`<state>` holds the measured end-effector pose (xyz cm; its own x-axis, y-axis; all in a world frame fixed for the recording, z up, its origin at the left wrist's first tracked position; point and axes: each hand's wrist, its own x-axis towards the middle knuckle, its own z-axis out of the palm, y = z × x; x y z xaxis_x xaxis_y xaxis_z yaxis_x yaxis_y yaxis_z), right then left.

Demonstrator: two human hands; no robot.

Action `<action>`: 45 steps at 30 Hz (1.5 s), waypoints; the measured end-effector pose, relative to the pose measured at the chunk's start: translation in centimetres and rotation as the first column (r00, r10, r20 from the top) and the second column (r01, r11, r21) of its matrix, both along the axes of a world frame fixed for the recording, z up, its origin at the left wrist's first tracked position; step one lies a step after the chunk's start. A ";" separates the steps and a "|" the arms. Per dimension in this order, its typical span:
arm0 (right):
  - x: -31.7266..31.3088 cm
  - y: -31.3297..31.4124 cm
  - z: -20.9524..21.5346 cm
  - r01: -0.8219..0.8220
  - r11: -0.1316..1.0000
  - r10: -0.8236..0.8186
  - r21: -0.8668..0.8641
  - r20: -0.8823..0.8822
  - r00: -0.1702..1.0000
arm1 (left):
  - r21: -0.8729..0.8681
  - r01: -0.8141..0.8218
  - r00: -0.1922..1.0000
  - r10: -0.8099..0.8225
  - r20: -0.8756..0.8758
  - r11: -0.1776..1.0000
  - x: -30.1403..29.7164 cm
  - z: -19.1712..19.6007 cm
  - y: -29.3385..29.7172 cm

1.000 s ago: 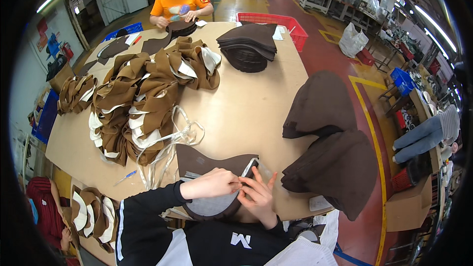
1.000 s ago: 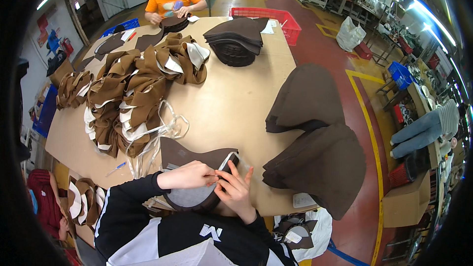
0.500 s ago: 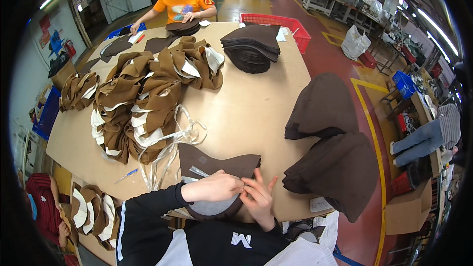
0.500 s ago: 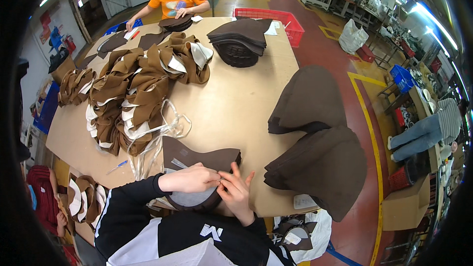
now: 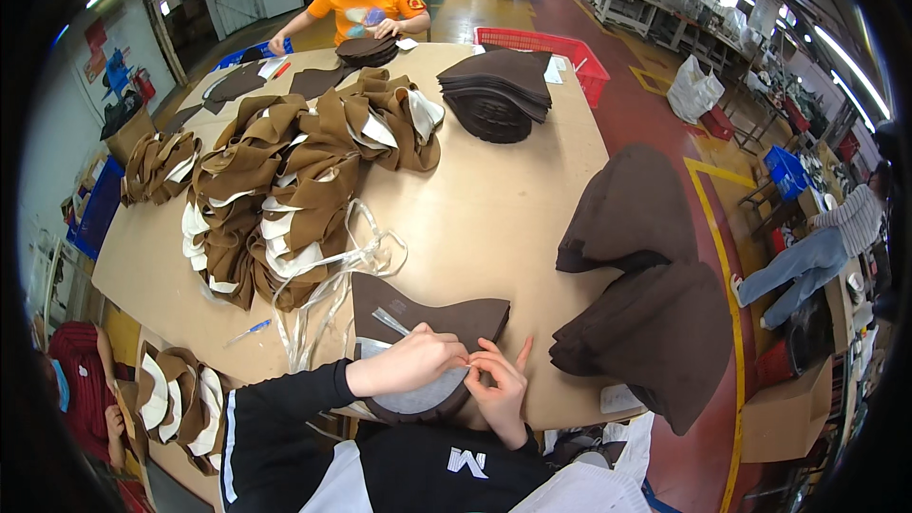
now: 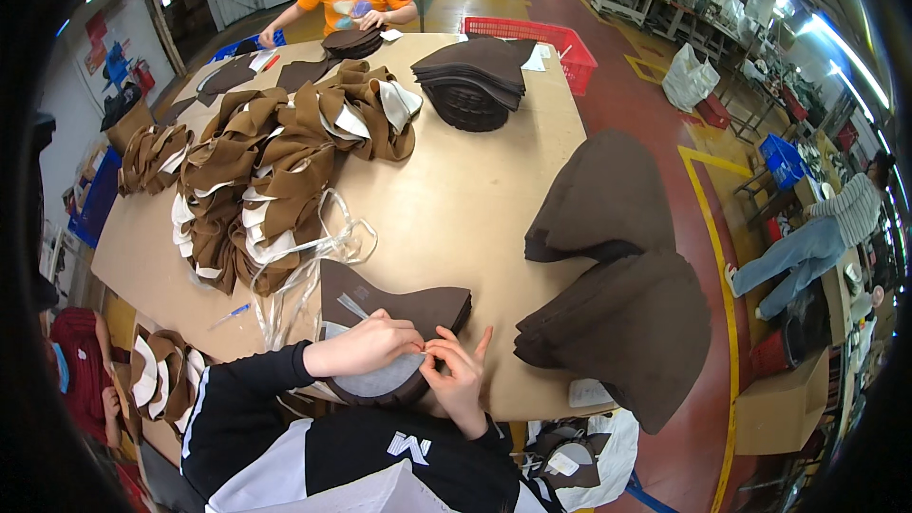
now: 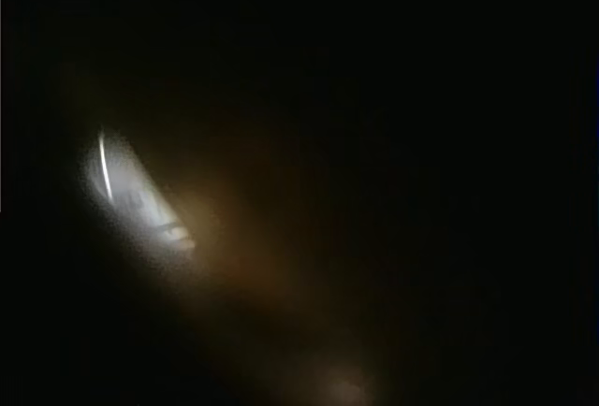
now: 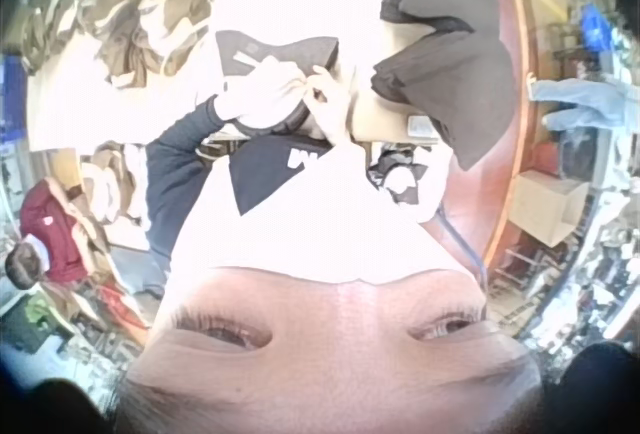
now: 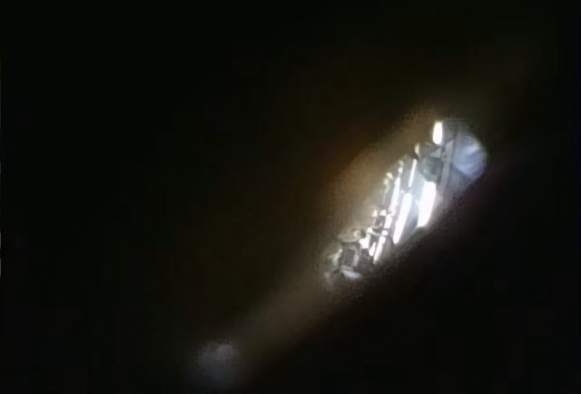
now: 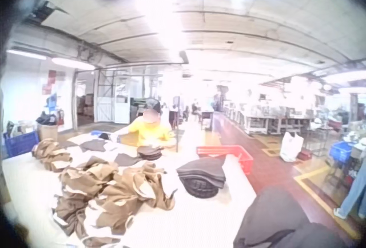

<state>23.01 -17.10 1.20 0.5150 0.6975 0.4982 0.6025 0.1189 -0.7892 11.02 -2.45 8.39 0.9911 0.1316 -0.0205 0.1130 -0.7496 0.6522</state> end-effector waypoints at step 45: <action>1.6 -6.5 -4.6 -0.413 0.839 0.509 0.354 -0.778 0.368 | 0.795 0.344 0.571 -0.783 0.245 0.500 5.0 -3.2 9.7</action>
